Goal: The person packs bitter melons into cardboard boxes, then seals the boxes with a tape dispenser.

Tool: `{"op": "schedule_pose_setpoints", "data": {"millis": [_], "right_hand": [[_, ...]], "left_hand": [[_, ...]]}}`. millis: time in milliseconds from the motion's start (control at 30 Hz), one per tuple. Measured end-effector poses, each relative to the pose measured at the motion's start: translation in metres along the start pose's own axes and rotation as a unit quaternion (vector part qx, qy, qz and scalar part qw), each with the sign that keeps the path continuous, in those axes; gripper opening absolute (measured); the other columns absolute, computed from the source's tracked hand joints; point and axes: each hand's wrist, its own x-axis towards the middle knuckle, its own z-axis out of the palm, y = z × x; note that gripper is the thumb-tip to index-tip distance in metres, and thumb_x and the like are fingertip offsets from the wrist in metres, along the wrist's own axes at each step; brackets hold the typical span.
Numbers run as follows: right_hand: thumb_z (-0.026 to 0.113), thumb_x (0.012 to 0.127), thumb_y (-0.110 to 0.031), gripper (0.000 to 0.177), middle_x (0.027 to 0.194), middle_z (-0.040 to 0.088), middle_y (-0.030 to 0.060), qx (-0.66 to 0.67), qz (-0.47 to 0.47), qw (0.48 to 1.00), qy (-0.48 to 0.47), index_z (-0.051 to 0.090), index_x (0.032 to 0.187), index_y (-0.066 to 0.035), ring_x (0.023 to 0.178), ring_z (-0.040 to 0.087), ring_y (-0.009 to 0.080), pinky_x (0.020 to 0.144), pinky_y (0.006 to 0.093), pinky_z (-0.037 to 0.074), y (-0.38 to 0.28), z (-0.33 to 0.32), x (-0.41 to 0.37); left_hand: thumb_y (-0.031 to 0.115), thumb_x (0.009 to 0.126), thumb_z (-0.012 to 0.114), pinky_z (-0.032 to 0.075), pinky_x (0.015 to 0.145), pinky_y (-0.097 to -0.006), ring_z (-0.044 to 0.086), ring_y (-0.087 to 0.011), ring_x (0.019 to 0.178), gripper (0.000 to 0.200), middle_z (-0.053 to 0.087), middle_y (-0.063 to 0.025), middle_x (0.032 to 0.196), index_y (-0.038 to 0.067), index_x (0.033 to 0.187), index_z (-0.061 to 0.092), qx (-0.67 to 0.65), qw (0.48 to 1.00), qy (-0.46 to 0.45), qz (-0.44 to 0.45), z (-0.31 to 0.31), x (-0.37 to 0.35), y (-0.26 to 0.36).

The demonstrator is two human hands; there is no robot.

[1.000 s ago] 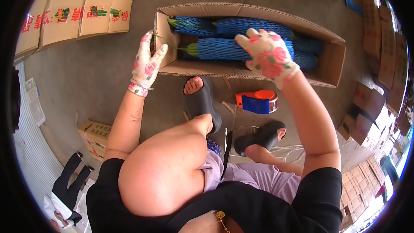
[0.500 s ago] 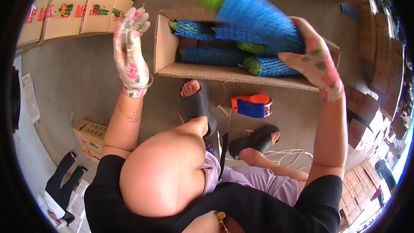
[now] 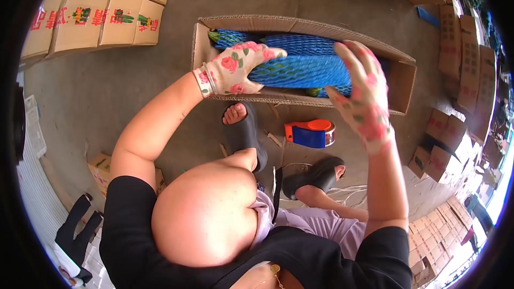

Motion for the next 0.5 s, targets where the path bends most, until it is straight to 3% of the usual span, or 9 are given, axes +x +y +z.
{"op": "schedule_pose_setpoints", "data": {"millis": [67,133,233,300,333,367,400,500], "right_hand": [[0.082,0.071,-0.017,0.073,0.128,0.058,0.0161,-0.021,-0.003,0.982,-0.186,0.051,0.137,-0.009,0.121,0.053,0.0354,0.101,0.0443,0.044,0.037,0.029,0.004],[0.076,0.082,-0.033,0.066,0.121,0.060,0.0166,-0.039,0.080,0.927,-0.365,0.049,0.138,-0.011,0.114,0.057,0.0366,0.095,0.0447,0.047,0.046,0.058,0.017],[0.074,0.083,-0.034,0.063,0.121,0.059,0.0162,-0.025,0.064,0.931,-0.359,0.051,0.137,-0.011,0.111,0.059,0.0370,0.093,0.0444,0.048,0.045,0.083,0.042],[0.074,0.083,-0.034,0.061,0.123,0.059,0.0158,0.014,-0.030,0.949,-0.313,0.053,0.135,-0.011,0.111,0.059,0.0368,0.092,0.0440,0.049,0.047,0.104,0.043],[0.074,0.083,-0.034,0.061,0.123,0.059,0.0158,0.018,-0.027,0.949,-0.315,0.053,0.135,-0.011,0.111,0.059,0.0368,0.092,0.0440,0.049,0.047,0.110,0.038],[0.074,0.083,-0.035,0.060,0.123,0.058,0.0157,0.035,-0.010,0.939,-0.341,0.054,0.135,-0.011,0.112,0.058,0.0362,0.093,0.0438,0.049,0.048,0.117,0.034],[0.073,0.084,-0.035,0.059,0.123,0.058,0.0156,0.050,0.006,0.930,-0.363,0.055,0.135,-0.012,0.113,0.058,0.0355,0.094,0.0437,0.048,0.046,0.119,0.035],[0.073,0.083,-0.034,0.058,0.120,0.058,0.0135,-0.028,-0.022,0.939,-0.343,0.055,0.135,-0.015,0.110,0.058,0.0337,0.093,0.0428,0.048,0.036,0.107,0.035]], "left_hand": [[0.016,0.075,0.074,0.043,0.104,-0.0415,0.054,-0.0330,0.119,0.073,0.059,-0.0138,0.128,0.013,0.142,0.046,0.064,0.994,-0.087,-0.015,-0.002,-0.003,-0.010],[0.020,0.079,0.074,0.043,0.104,-0.0430,0.054,-0.0342,0.120,0.074,0.056,-0.0148,0.131,0.014,0.145,0.041,0.128,0.981,-0.118,-0.085,0.003,-0.016,-0.025],[0.033,0.085,0.071,0.044,0.103,-0.0417,0.053,-0.0327,0.122,0.074,0.054,-0.0154,0.133,0.010,0.148,0.039,0.255,0.940,-0.145,-0.174,0.011,-0.019,-0.019],[0.033,0.085,0.071,0.042,0.105,-0.0415,0.052,-0.0342,0.124,0.074,0.053,-0.0172,0.135,0.010,0.147,0.039,0.203,0.949,-0.137,-0.197,0.010,-0.016,-0.019],[0.034,0.085,0.071,0.040,0.108,-0.0412,0.050,-0.0356,0.126,0.073,0.051,-0.0189,0.138,0.010,0.147,0.040,0.149,0.955,-0.125,-0.222,0.010,-0.016,-0.019],[0.036,0.084,0.071,0.039,0.108,-0.0405,0.050,-0.0354,0.126,0.074,0.051,-0.0190,0.137,0.010,0.146,0.041,0.142,0.962,-0.107,-0.205,0.016,-0.017,-0.027],[0.037,0.084,0.071,0.040,0.108,-0.0405,0.050,-0.0345,0.126,0.073,0.052,-0.0186,0.137,0.010,0.145,0.042,0.145,0.954,-0.145,-0.218,0.014,-0.013,-0.021],[0.036,0.085,0.070,0.045,0.099,-0.0397,0.056,-0.0305,0.118,0.067,0.057,-0.0144,0.127,0.008,0.141,0.046,0.236,0.932,-0.189,-0.202,0.025,-0.008,-0.019]]}}
